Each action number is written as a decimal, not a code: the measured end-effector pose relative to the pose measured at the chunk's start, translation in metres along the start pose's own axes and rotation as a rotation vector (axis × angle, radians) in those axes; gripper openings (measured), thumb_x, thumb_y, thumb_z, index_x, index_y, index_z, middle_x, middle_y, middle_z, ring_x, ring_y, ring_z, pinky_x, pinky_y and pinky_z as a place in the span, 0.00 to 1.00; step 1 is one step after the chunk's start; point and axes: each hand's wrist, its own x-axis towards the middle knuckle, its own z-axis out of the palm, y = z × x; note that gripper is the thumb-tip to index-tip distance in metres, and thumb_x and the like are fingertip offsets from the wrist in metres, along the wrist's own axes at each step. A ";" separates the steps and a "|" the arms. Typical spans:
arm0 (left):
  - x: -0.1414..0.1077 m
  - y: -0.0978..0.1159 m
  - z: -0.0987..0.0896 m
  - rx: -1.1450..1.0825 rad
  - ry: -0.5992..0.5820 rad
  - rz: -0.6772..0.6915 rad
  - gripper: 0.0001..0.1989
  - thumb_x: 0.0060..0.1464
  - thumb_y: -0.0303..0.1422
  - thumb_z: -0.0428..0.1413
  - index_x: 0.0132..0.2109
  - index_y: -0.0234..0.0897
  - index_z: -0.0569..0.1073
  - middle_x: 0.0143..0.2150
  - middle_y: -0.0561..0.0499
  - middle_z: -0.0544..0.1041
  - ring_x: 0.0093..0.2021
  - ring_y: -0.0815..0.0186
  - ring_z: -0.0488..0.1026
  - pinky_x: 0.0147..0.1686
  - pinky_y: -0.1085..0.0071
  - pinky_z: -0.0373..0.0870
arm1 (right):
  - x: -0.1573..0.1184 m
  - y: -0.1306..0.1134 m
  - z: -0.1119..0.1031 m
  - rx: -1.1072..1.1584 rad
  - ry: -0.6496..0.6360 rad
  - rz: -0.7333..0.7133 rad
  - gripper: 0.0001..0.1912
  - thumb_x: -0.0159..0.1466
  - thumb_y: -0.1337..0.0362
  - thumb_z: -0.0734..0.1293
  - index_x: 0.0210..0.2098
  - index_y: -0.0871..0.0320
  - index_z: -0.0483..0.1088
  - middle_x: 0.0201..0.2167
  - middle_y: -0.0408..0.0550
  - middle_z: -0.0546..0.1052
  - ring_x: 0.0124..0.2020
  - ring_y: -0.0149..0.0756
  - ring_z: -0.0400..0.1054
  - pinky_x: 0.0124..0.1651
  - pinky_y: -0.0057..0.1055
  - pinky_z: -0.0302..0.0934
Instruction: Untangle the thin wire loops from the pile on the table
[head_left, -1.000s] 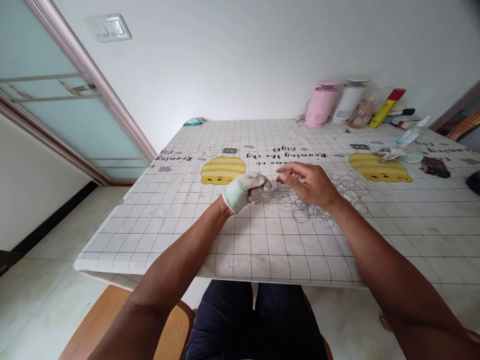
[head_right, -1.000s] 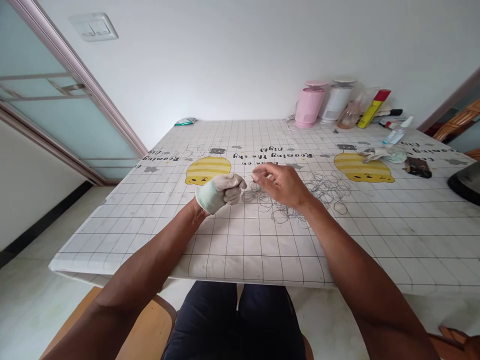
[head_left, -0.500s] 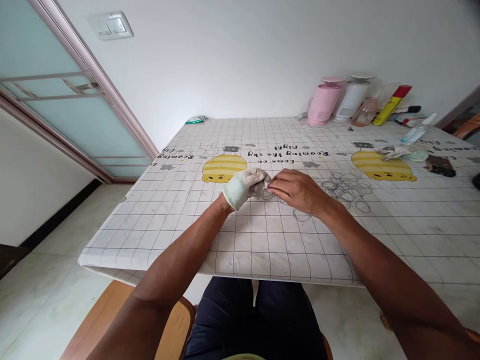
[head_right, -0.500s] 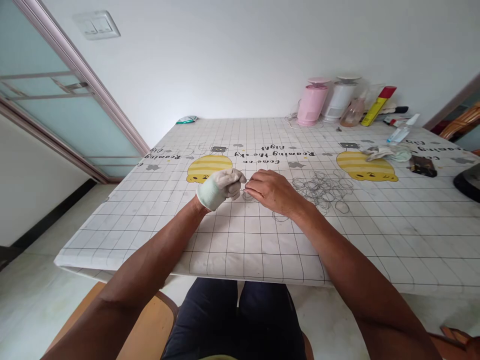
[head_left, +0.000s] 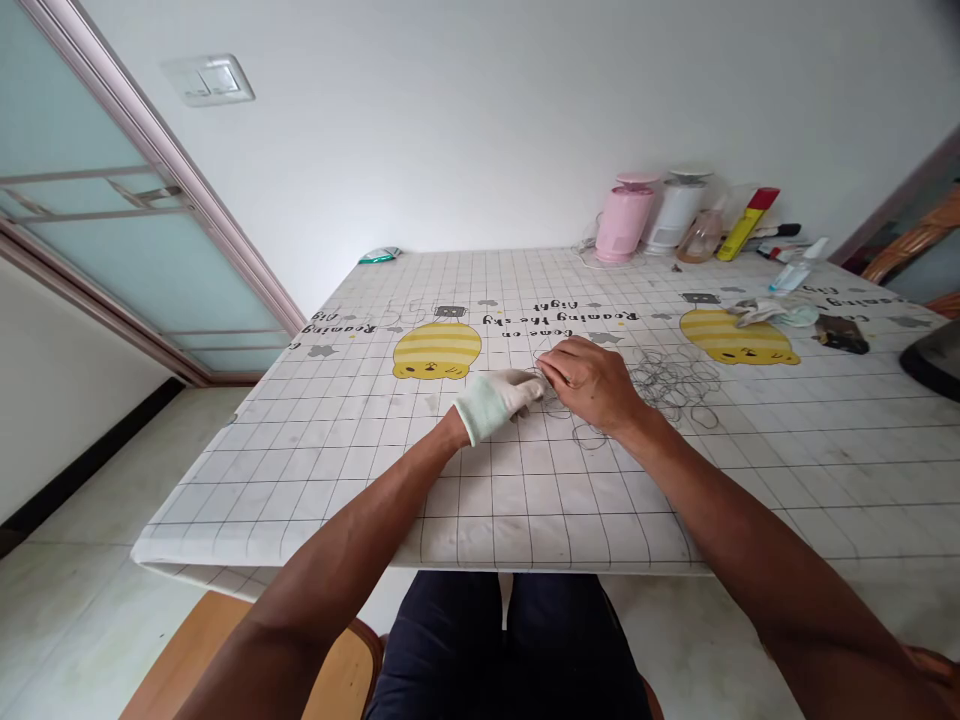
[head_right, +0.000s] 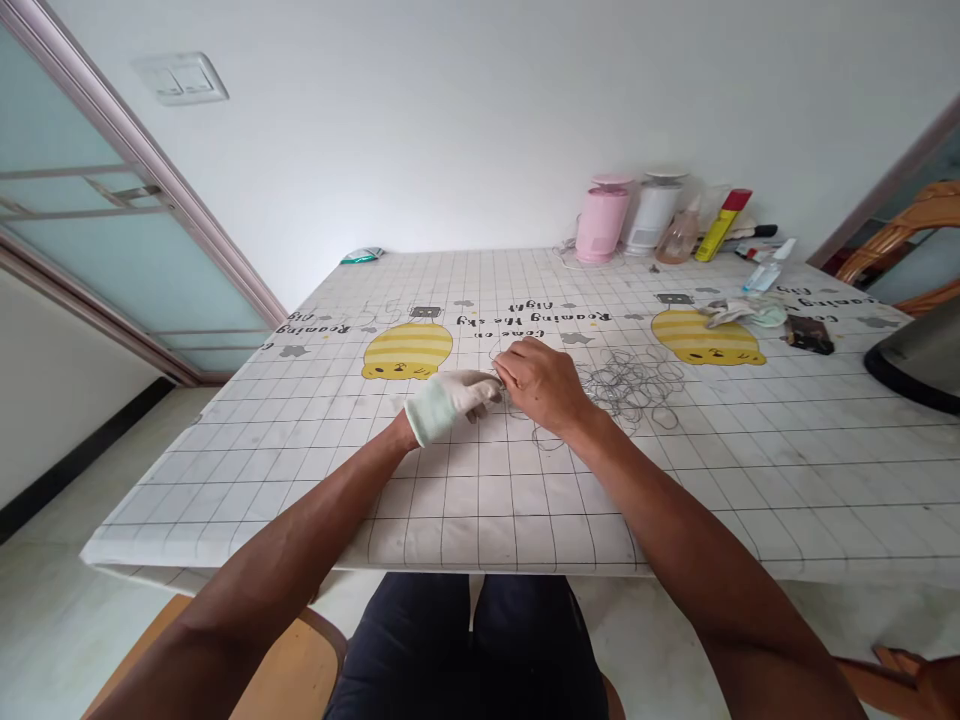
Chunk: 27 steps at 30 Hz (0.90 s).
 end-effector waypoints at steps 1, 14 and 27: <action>0.001 -0.003 0.004 -0.012 -0.019 -0.004 0.12 0.60 0.39 0.59 0.39 0.35 0.81 0.35 0.50 0.80 0.29 0.67 0.74 0.29 0.73 0.69 | 0.000 -0.001 0.000 0.018 0.020 0.028 0.13 0.72 0.65 0.64 0.34 0.54 0.78 0.29 0.49 0.78 0.35 0.41 0.70 0.33 0.35 0.60; 0.021 -0.031 0.015 -0.578 0.051 -0.143 0.12 0.58 0.35 0.66 0.42 0.28 0.81 0.38 0.39 0.83 0.28 0.64 0.79 0.29 0.66 0.76 | 0.005 -0.010 -0.005 0.145 0.180 0.205 0.26 0.74 0.51 0.63 0.21 0.54 0.67 0.20 0.45 0.70 0.24 0.35 0.64 0.28 0.36 0.56; 0.008 -0.007 0.002 -0.695 0.155 -0.178 0.09 0.63 0.32 0.61 0.40 0.27 0.79 0.36 0.40 0.83 0.27 0.64 0.79 0.31 0.66 0.78 | 0.003 -0.010 -0.009 0.304 0.183 0.363 0.34 0.71 0.43 0.65 0.15 0.54 0.63 0.16 0.46 0.71 0.19 0.36 0.68 0.23 0.35 0.58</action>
